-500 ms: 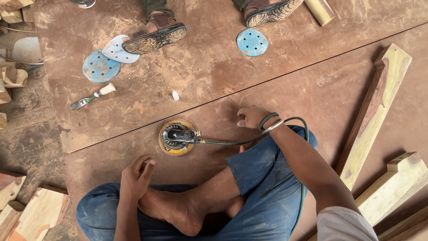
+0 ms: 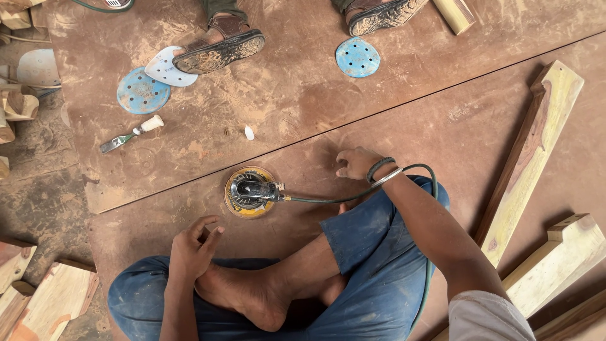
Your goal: The person sands the surface of a wooden board using a hand-held power sander, applies liquid from a bottle to a hole in the wood, and kemudian replaces the sandpaper disk on the sander before continuing to sand.
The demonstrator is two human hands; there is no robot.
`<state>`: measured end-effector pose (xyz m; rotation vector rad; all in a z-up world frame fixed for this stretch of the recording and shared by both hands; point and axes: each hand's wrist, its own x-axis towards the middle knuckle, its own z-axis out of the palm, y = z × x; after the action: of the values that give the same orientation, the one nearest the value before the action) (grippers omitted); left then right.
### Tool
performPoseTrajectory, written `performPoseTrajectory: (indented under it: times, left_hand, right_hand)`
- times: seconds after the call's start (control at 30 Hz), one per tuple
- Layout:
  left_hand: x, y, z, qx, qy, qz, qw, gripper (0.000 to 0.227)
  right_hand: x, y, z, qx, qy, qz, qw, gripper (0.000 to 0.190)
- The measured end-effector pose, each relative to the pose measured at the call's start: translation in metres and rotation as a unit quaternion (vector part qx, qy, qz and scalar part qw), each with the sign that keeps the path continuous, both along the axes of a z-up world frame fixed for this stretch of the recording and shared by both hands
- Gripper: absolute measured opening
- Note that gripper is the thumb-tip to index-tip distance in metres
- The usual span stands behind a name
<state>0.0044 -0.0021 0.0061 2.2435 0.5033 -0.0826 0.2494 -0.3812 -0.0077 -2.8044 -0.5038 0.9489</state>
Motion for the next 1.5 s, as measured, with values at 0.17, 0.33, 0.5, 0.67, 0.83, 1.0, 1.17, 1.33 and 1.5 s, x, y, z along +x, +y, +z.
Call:
performPoseTrajectory:
  times: [0.17,0.33,0.5,0.67,0.83,1.0,1.17,1.33,1.5]
  left_hand:
    - [0.000,-0.001,0.003,0.011,-0.004,-0.002,1.000,0.034]
    - [-0.001,-0.001,0.006,0.016,-0.049,-0.018,0.998,0.033]
    - [-0.002,-0.004,0.008,-0.016,-0.067,-0.013,0.998,0.031]
    - [-0.004,-0.002,0.005,-0.052,-0.089,-0.021,0.994,0.031]
    - [-0.009,-0.001,-0.017,-0.023,-0.145,-0.017,0.989,0.040]
    - [-0.015,-0.001,-0.022,0.024,-0.188,-0.018,0.982,0.040]
    - [-0.036,0.032,-0.006,0.093,-0.197,0.046,0.975,0.040]
    - [-0.081,0.097,-0.011,0.107,-0.178,0.168,0.963,0.027]
    - [-0.140,0.129,-0.038,0.084,-0.200,0.253,0.943,0.031]
  right_hand:
    - [-0.002,0.003,0.008,-0.003,0.005,-0.008,1.000,0.054]
    - [-0.006,0.008,0.015,-0.004,0.013,-0.010,1.000,0.052]
    - [0.000,0.001,0.002,0.015,-0.002,0.005,1.000,0.053]
    - [0.011,-0.018,-0.023,0.051,-0.014,0.025,0.998,0.050]
    - [0.024,-0.038,-0.050,0.139,-0.027,0.136,0.981,0.047]
    - [0.045,-0.050,-0.068,0.066,-0.020,0.088,0.994,0.056]
    - [0.049,-0.049,-0.074,0.016,-0.086,0.124,0.988,0.054]
    - [0.043,-0.036,-0.071,0.014,-0.036,0.032,0.999,0.054]
    - [0.015,0.036,-0.095,0.070,-0.039,0.104,0.991,0.051]
